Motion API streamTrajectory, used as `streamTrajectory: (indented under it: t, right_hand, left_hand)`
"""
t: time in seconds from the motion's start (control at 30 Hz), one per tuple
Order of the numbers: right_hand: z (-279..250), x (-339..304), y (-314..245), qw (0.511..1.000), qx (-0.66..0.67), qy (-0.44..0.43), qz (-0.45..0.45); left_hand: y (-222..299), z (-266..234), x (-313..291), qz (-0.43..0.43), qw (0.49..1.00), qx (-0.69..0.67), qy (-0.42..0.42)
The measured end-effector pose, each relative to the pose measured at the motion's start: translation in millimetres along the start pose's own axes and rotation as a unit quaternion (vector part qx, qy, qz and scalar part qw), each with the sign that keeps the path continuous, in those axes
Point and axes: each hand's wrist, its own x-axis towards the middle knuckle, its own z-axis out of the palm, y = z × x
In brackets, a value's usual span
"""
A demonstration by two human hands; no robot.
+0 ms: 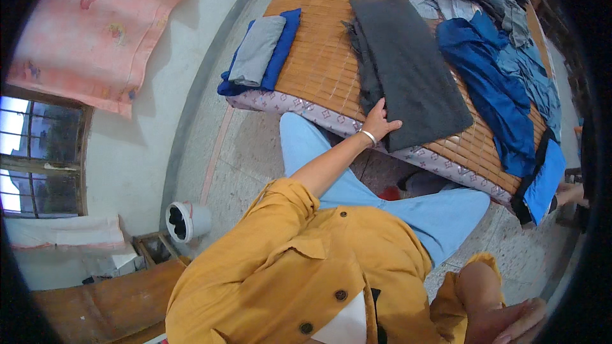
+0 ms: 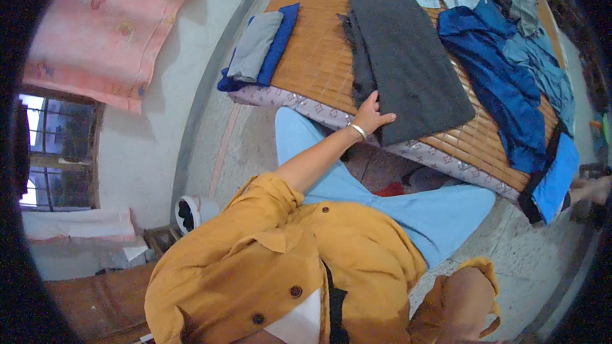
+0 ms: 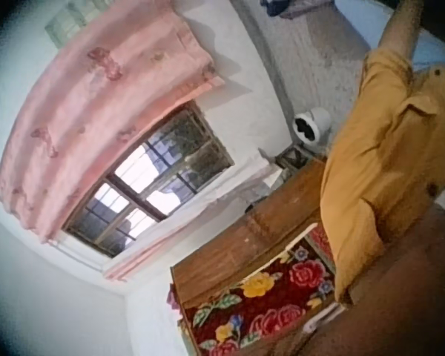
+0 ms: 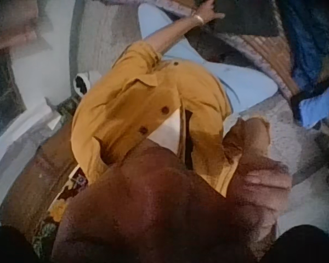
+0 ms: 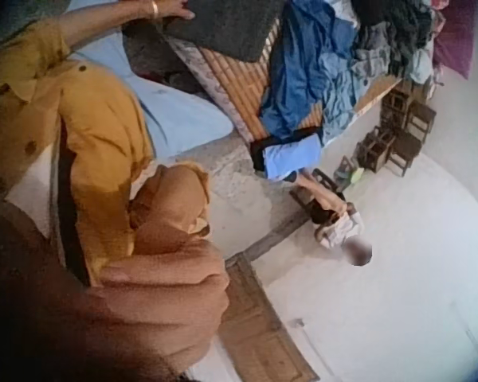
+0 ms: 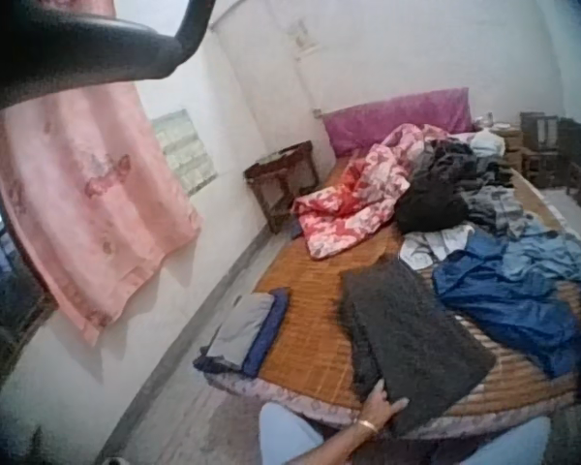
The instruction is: The person folds a blue long-sleeved shirt and a pair of dark grey trousers on a bamboo mat. They smooth out the fabric, fold the sleeves and legs, and stack the items neatly.
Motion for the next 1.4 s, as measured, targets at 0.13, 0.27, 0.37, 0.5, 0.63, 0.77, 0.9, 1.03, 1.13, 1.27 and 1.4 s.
streamTrajectory:
  t: [0.13, 0.27, 0.37, 0.5, 0.63, 0.77, 0.9, 1.03, 1.13, 1.27, 1.4]
  right_hand:
    - [40, -26, 56, 0.949, -0.22, 0.224, -0.014]
    - [77, 0, 165, 0.983, -0.088, 0.074, 0.145]
    - [93, -34, 267, 0.946, -0.255, 0.009, 0.201]
    - [122, -43, 314, 0.878, -0.415, -0.118, 0.209]
    - [128, -34, 319, 0.844, -0.483, -0.177, 0.149]
    - [118, -35, 315, 0.843, -0.474, -0.202, 0.154]
    - [115, -57, 351, 0.819, -0.536, -0.198, 0.056]
    - [111, -62, 368, 0.822, -0.531, -0.206, 0.019]
    - [119, -50, 354, 0.851, -0.473, -0.216, 0.063]
    - [160, -57, 338, 0.874, -0.432, -0.22, 0.025]
    - [140, -42, 317, 0.958, -0.244, -0.15, -0.002]
  left_hand:
    - [-2, 10, 12, 0.012, 0.998, 0.059, -0.022]
    - [4, 3, 2, -0.01, 1.0, 0.006, 0.025]
    - [33, 19, 3, -0.111, 0.988, -0.098, 0.038]
    - [33, 15, 20, -0.113, 0.983, -0.09, 0.117]
    - [39, 22, 33, -0.077, 0.985, -0.049, 0.147]
    - [50, 25, 21, 0.065, 0.991, 0.057, 0.106]
    - [28, 9, 21, -0.039, 0.996, 0.032, 0.077]
    - [12, 1, 24, -0.042, 0.998, 0.023, 0.051]
    - [22, -5, 17, -0.057, 0.994, 0.08, 0.047]
    - [41, -40, -1, -0.09, 0.967, 0.239, 0.025]
    - [44, -73, -22, -0.024, 0.936, 0.345, 0.062]
